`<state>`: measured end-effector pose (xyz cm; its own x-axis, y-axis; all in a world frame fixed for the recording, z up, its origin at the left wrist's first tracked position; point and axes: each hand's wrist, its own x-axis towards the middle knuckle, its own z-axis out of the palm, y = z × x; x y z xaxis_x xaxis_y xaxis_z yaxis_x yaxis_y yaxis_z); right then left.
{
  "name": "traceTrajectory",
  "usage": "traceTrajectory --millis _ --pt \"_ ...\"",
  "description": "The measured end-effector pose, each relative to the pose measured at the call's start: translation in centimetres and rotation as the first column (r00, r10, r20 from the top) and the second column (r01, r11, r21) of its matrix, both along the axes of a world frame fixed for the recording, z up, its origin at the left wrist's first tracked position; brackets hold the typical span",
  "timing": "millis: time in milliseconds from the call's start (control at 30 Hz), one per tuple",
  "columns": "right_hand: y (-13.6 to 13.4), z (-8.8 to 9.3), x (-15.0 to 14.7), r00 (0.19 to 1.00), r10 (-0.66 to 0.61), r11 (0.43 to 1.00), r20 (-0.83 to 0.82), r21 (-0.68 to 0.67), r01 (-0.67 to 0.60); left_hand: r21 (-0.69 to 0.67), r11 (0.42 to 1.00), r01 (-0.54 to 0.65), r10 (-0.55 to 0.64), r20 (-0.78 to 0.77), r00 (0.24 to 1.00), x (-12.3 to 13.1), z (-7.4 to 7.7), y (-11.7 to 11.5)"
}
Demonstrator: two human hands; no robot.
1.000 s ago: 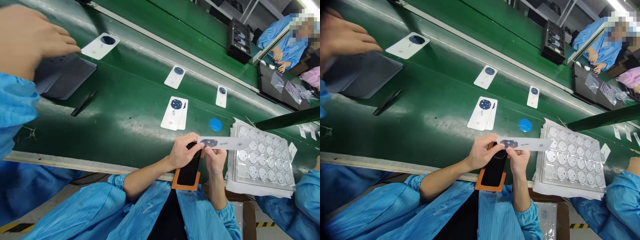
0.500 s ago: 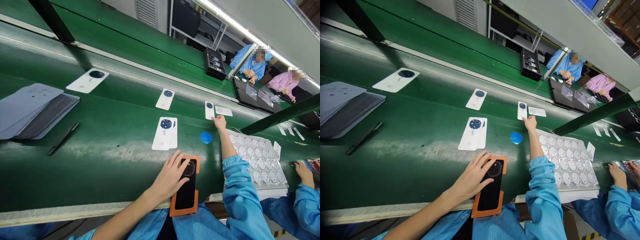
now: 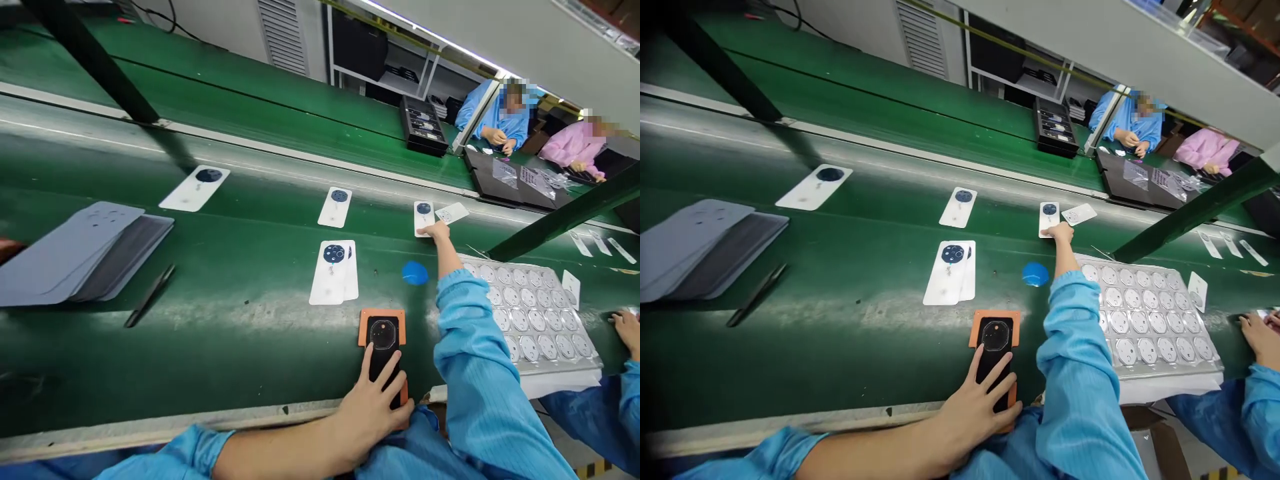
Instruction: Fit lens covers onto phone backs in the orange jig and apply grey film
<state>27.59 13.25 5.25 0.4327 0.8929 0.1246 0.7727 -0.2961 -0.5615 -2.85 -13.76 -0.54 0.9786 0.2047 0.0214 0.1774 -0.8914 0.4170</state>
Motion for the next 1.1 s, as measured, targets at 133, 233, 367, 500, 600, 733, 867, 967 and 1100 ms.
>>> traceTrajectory --millis 133,233,367,500,600,733,867,967,1100 --pt "-1.3 1.0 0.3 0.978 0.026 0.999 -0.206 -0.025 -0.031 -0.09 0.996 0.023 -0.029 -0.061 0.998 0.3 2.3 3.0" --pt "-5.1 2.9 1.0 0.949 0.099 0.995 -0.298 0.039 -0.092 -0.03 0.999 -0.013 0.013 0.002 1.0 0.2 1.9 5.2" --pt "-15.2 6.2 0.5 0.91 0.4 0.914 -0.108 0.114 -0.388 -0.004 0.983 -0.185 0.17 0.42 0.892 -1.0 3.0 7.9" --pt "-24.2 8.6 -4.1 0.726 0.683 0.73 0.079 -0.024 -0.683 -0.091 0.899 -0.427 0.402 0.557 0.727 -0.7 6.2 10.2" --pt "-26.1 8.4 -5.8 0.708 0.688 0.713 0.16 0.034 -0.7 -0.275 0.941 -0.198 0.28 0.306 0.91 0.8 7.2 11.1" --pt "-25.0 6.2 -0.4 0.953 0.273 0.945 0.135 0.149 -0.291 -0.619 0.683 -0.388 0.571 0.121 0.812 1.2 6.3 11.4" --pt "-24.0 2.7 6.5 0.985 0.067 0.975 0.16 -0.22 -0.03 -0.893 0.175 -0.415 0.874 -0.054 0.484 -0.2 4.6 12.3" --pt "-23.7 0.5 8.4 0.98 0.054 0.94 0.192 -0.342 0.015 -0.974 -0.045 -0.222 0.939 -0.117 0.323 -0.8 3.9 13.2" --pt "-23.1 0.0 8.6 0.979 0.032 0.943 0.204 -0.329 0.038 -0.983 -0.179 -0.046 0.971 -0.184 0.154 -1.1 3.6 14.6"
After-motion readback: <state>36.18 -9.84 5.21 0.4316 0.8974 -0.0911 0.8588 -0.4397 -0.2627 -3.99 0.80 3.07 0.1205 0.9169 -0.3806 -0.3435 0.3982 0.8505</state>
